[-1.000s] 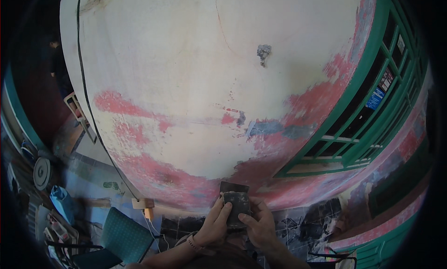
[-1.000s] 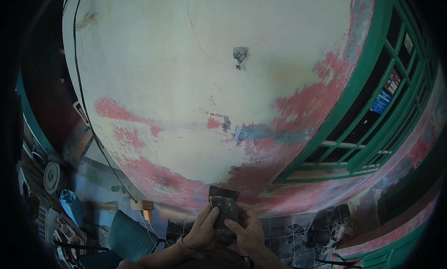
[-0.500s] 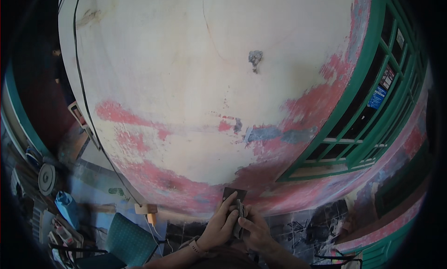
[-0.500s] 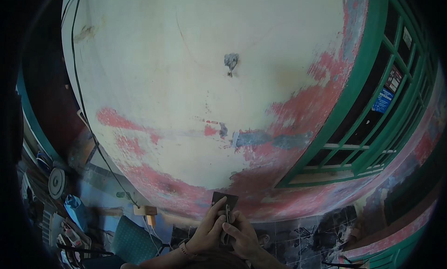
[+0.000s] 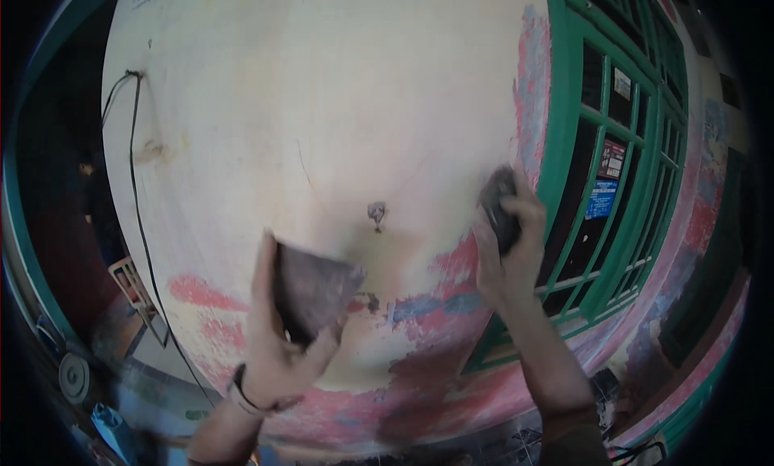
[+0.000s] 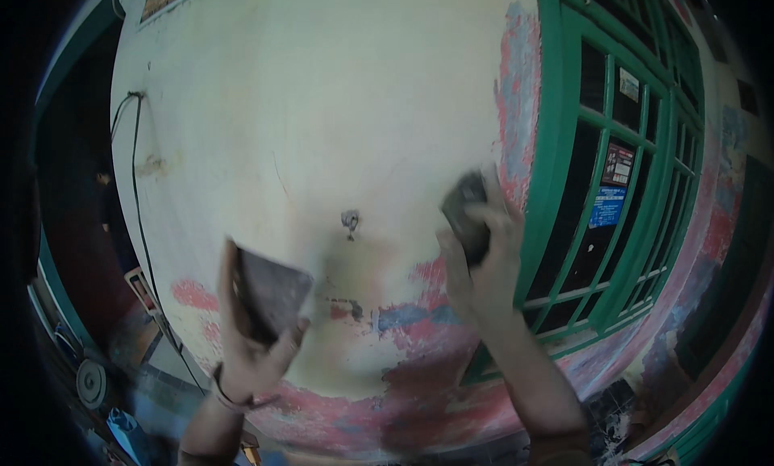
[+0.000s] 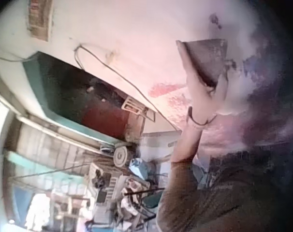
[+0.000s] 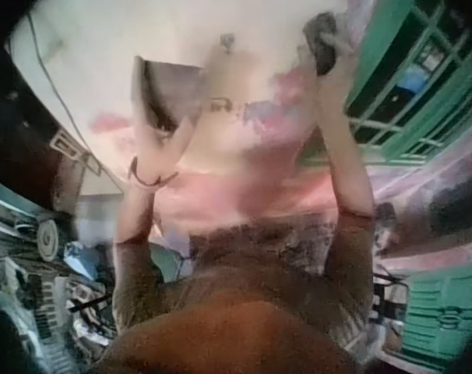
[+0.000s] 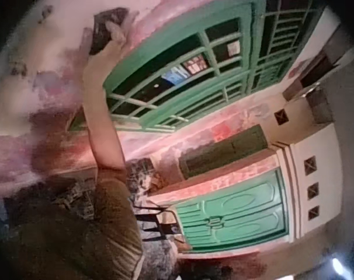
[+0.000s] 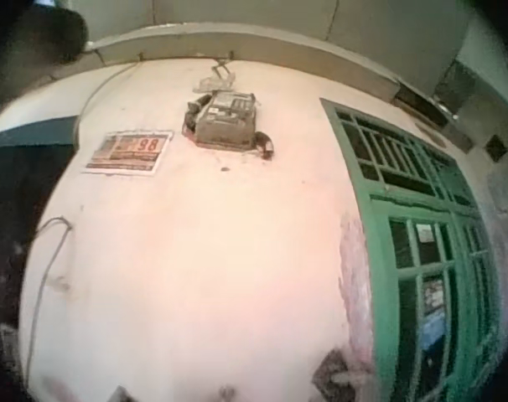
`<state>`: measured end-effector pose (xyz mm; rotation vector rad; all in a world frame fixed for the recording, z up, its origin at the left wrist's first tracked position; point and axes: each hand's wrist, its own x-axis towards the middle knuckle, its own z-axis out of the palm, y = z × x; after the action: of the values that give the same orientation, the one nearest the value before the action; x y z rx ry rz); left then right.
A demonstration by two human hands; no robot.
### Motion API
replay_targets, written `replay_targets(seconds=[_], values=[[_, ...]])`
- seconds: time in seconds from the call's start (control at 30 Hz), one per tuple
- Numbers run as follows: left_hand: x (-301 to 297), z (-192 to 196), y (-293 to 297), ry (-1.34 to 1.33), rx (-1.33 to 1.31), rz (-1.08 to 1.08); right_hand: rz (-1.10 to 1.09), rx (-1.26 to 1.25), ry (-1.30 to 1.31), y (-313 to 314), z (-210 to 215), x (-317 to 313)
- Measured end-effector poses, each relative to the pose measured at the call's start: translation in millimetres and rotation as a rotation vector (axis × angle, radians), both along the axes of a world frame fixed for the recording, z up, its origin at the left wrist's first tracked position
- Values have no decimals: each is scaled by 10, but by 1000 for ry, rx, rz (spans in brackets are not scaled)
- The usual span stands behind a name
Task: The person prepares a wall for painting by scraping off old layers with a scraper, then sanding the surface with a sanding block.
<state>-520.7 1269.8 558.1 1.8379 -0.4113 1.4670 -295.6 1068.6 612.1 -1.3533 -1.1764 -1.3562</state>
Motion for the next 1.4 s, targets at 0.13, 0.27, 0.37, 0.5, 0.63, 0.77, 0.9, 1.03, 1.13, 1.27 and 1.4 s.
replay_targets(seconds=[0.13,0.27,0.37,0.5,0.63,0.77,0.9,1.03,1.13,1.27,1.4], values=[[75,999,167,-110,307,209,-73,39,-182,349,818,257],[150,1639,348,-183,570,400,-182,44,-294,492,1035,502],[194,1883,484,-54,573,372,-152,28,-261,512,978,631],[217,2115,633,-18,678,532,-189,24,-359,539,704,575],[388,2406,719,-169,882,653,-154,-247,-554,450,483,406],[621,2645,776,-262,924,715,-247,-113,-442,323,995,600],[799,2720,830,-192,789,614,-262,142,-176,435,896,640],[894,2673,883,-259,750,692,-263,-192,-267,527,-5,386],[930,2653,907,-265,722,733,-155,-356,-415,431,-33,443],[946,2636,926,-292,730,738,-262,-63,-273,365,524,647],[962,2637,942,-320,734,733,-357,132,-100,526,412,540]])
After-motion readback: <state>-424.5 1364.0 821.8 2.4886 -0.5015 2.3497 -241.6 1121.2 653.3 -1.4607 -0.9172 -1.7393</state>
